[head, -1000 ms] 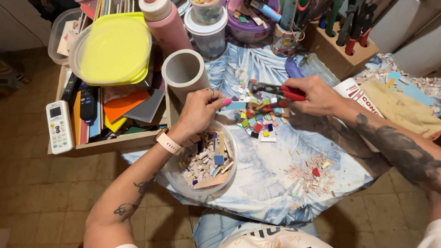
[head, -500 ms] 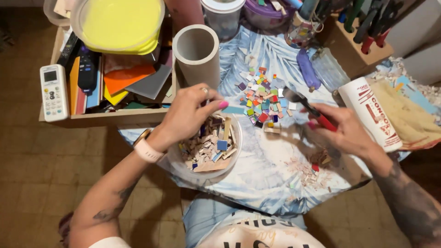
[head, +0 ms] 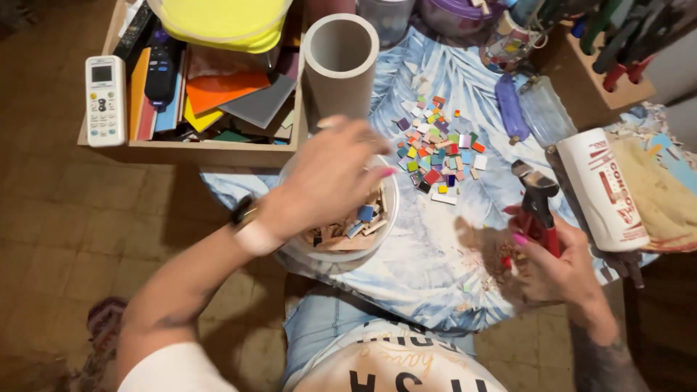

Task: Selecting small mosaic tiles from a container and cutting them into smaller fragments using mosaic nippers

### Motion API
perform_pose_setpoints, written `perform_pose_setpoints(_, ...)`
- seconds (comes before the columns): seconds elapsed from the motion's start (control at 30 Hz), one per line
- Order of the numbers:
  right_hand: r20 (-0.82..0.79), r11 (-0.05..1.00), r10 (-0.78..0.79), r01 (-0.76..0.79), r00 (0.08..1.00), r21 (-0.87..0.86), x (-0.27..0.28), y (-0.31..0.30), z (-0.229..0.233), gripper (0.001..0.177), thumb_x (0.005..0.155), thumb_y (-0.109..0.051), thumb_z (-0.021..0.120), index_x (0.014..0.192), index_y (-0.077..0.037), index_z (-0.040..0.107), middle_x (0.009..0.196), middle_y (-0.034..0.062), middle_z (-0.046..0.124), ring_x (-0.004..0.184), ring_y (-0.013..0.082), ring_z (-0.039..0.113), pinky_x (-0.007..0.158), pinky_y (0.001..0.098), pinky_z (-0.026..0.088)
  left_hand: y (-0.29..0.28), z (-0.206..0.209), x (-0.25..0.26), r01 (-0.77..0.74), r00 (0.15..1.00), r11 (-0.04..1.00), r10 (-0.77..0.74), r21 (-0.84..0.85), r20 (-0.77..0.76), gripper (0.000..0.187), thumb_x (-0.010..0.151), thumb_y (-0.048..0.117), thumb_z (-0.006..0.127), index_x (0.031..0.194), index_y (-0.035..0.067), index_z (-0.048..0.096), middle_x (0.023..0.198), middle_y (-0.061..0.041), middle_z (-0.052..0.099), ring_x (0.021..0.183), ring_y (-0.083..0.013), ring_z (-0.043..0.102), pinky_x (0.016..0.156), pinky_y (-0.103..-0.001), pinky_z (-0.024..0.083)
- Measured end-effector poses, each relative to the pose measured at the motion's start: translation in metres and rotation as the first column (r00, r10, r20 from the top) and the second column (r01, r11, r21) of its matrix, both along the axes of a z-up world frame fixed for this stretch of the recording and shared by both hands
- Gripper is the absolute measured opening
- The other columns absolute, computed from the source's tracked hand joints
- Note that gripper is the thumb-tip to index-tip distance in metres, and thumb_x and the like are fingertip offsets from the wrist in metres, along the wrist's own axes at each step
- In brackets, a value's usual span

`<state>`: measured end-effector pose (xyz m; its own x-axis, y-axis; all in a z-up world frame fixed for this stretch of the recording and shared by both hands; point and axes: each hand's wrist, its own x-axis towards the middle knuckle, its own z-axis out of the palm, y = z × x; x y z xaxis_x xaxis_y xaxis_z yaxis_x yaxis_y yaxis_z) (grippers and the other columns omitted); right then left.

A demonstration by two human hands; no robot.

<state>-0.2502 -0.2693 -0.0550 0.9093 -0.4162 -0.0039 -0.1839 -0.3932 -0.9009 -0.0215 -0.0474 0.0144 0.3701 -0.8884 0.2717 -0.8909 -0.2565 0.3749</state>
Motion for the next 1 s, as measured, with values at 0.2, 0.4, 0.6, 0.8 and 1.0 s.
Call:
perform_pose_setpoints(0.2,0.047,0.883,-0.324,0.284,0.945,0.374,-0.009,0.037,0.005,0.033,0.072,-0.006,0.054,0.103,0.004,0.056,0.093,0.0099,0.059,0.074,0.0156,0.053,0.062,0.0270,0.048,-0.101,-0.048,-0.008,-0.107,0.983,0.795,-0.006,0.597,0.183,0.024,0.073,0.017,0.041,0.084,0.020,0.062,0.090,-0.005,0.061,0.082,-0.0252,0.056,0.068,-0.037,0.037)
perform_pose_setpoints(0.4,0.316,0.884,-0.258,0.092,0.913,0.458,-0.026,0.029,-0.011,0.029,0.075,-0.007,0.051,0.100,0.007,0.049,0.066,0.0133,0.048,0.029,0.0070,0.031,0.029,0.0176,0.037,-0.137,-0.105,-0.006,-0.227,0.952,0.854,0.094,0.469,0.290,0.021,0.070,0.023,0.047,0.078,0.015,0.066,0.077,-0.005,0.063,0.079,-0.0315,0.058,0.061,-0.041,0.036)
perform_pose_setpoints(0.6,0.317,0.890,-0.285,0.127,0.904,0.438,-0.043,0.021,-0.015,0.030,0.075,-0.009,0.051,0.102,0.005,0.049,0.064,0.0125,0.045,0.033,0.0083,0.030,0.033,0.0192,0.039,-0.144,-0.111,0.000,-0.194,0.977,0.821,0.116,0.537,0.177,0.025,0.069,0.023,0.046,0.081,0.011,0.065,0.079,-0.011,0.062,0.081,-0.0355,0.057,0.061,-0.044,0.039)
perform_pose_setpoints(0.8,0.271,0.777,-0.307,0.076,0.913,0.625,-0.062,0.028,-0.010,0.037,0.077,-0.006,0.050,0.110,0.010,0.045,0.077,0.0126,0.052,0.067,0.0174,0.047,0.061,0.0249,0.038,-0.130,-0.080,-0.022,-0.260,0.960,0.769,0.143,0.585,0.239,0.020,0.069,0.014,0.048,0.082,0.021,0.063,0.091,-0.002,0.061,0.085,-0.0242,0.056,0.070,-0.035,0.041)
perform_pose_setpoints(1.0,0.192,0.802,-0.358,0.196,0.914,0.564,-0.075,0.025,-0.023,0.027,0.076,0.001,0.047,0.101,0.011,0.051,0.109,0.0141,0.053,0.083,0.0184,0.052,0.065,0.0283,0.046,-0.092,-0.016,-0.089,0.039,0.991,0.979,-0.012,0.199,-0.135,0.021,0.088,0.001,0.038,0.072,0.008,0.050,0.066,0.001,0.060,0.062,-0.0136,0.063,0.039,-0.022,0.045)
